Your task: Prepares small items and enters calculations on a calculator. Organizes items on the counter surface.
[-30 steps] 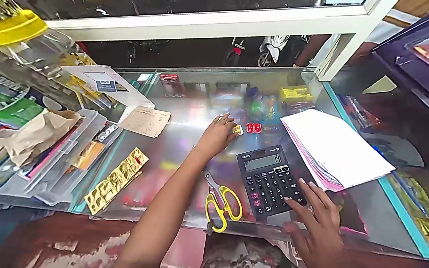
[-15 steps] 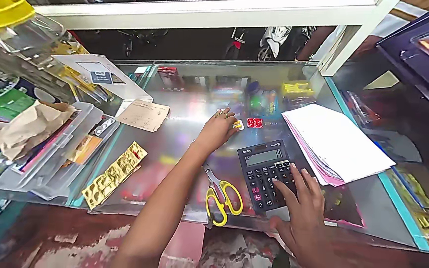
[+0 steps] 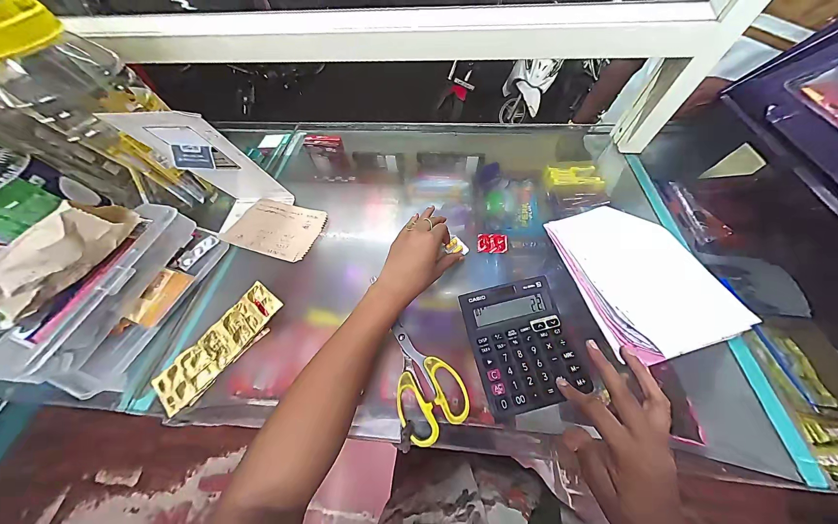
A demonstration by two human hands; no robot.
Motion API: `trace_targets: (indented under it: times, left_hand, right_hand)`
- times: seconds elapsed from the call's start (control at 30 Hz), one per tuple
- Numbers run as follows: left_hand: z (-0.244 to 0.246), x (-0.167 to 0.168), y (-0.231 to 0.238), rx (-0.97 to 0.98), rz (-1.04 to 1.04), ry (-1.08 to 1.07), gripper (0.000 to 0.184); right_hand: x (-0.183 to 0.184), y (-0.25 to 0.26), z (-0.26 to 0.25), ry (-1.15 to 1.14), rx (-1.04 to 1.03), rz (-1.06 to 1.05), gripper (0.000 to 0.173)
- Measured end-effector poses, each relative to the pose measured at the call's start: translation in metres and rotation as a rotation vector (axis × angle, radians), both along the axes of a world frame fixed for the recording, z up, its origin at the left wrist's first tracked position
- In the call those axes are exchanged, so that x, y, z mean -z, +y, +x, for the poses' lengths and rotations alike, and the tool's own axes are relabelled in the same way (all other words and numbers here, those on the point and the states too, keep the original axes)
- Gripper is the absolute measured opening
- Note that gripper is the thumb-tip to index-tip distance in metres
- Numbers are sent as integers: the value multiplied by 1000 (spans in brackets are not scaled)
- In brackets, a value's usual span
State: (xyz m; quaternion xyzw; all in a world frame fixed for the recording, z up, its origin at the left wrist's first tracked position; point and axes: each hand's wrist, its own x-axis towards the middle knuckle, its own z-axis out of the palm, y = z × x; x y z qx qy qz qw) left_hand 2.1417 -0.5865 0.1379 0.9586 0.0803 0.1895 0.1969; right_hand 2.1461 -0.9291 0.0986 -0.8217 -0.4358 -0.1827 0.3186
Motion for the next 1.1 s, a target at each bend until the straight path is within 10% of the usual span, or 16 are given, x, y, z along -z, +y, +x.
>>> trace_targets:
  times: [1.1]
  left_hand:
    - [-8,-6,20,-90,-79,164,49]
  right_hand:
    - [7,21,-22,-96,-116,7,66]
